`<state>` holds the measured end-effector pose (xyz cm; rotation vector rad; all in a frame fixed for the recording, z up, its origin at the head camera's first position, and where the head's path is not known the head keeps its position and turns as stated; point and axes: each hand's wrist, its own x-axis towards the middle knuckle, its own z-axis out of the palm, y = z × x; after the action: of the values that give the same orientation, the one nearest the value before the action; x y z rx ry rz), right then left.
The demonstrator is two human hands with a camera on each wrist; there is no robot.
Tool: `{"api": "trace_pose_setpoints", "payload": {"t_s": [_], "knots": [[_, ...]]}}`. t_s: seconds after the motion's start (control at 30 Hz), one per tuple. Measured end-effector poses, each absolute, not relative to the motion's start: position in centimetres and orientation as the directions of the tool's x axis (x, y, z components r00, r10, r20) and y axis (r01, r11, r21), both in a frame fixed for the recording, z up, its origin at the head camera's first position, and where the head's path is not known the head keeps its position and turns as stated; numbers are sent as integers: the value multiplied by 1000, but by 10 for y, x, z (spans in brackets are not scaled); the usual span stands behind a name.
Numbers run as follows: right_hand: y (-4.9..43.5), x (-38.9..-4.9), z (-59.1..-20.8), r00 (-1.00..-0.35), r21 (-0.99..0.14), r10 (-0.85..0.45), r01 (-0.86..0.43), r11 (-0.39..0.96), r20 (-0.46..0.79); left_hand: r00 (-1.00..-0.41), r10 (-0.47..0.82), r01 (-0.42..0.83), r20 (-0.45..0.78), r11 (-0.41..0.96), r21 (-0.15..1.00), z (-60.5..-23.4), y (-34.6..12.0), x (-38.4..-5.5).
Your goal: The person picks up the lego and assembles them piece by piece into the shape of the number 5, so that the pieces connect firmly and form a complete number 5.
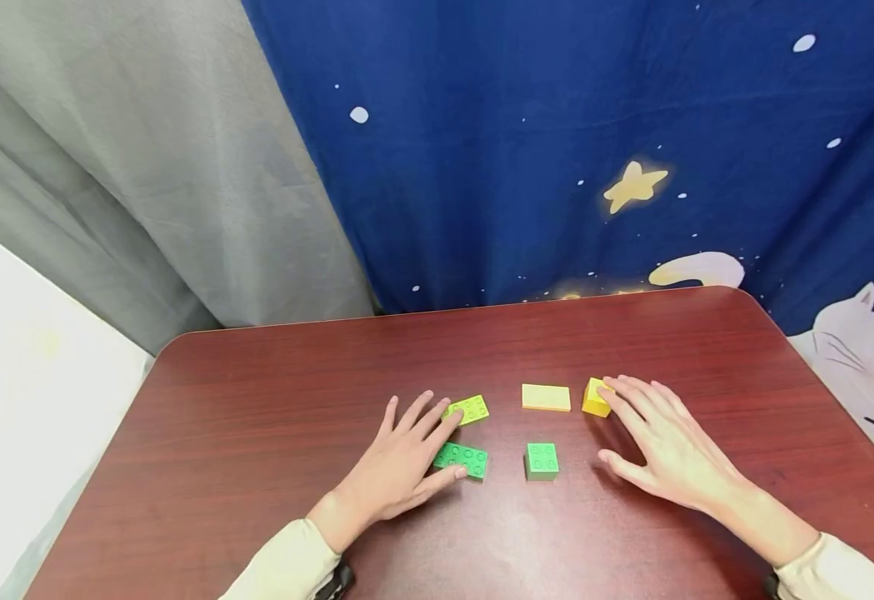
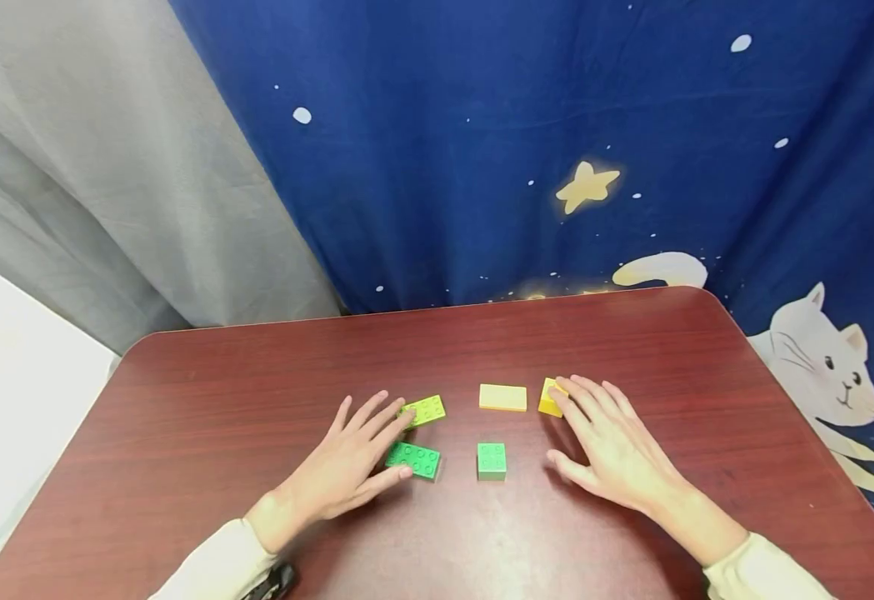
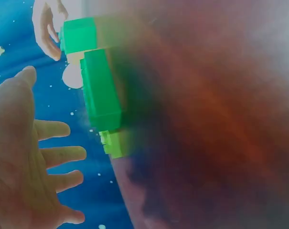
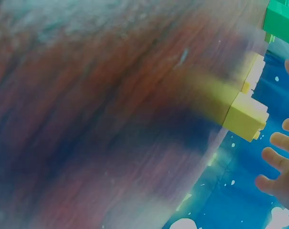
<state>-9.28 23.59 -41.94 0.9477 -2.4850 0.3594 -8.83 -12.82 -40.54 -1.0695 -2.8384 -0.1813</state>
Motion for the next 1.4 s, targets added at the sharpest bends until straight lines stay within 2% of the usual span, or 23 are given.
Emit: {"api": "trace_pose_setpoints", "payload": {"t_s": [0.3, 0.5, 0.6, 0.73, 0.9, 1.1, 1.4], "knots": [[235, -107, -417, -703, -116, -492, -625, 772, 513, -684, 724, 727, 88, 668, 160, -392, -103, -117], [237, -116, -414, -756, -173, -437, -574, 800, 488, -652, 747, 758, 129, 642, 114, -390, -79, -138], [236, -119, -413, -808, -235, -396, -527, 817, 436, -662, 737, 749, 134, 650, 128, -391, -67, -151], [234, -122, -412, -869, -389, -354, -476, 789, 346, -694, 706, 717, 142, 661, 219, -393, -50, -166], [235, -125, -411, -897, -525, -342, -442, 727, 282, -743, 661, 658, 105, 694, 291, -398, -30, -180], [232, -130, -414, -917, -565, -329, -398, 723, 225, -765, 644, 626, 27, 732, 268, -404, -20, -186], [233, -130, -416, -930, -571, -304, -367, 735, 206, -761, 649, 619, 0, 725, 302, -408, -17, -188]]}}
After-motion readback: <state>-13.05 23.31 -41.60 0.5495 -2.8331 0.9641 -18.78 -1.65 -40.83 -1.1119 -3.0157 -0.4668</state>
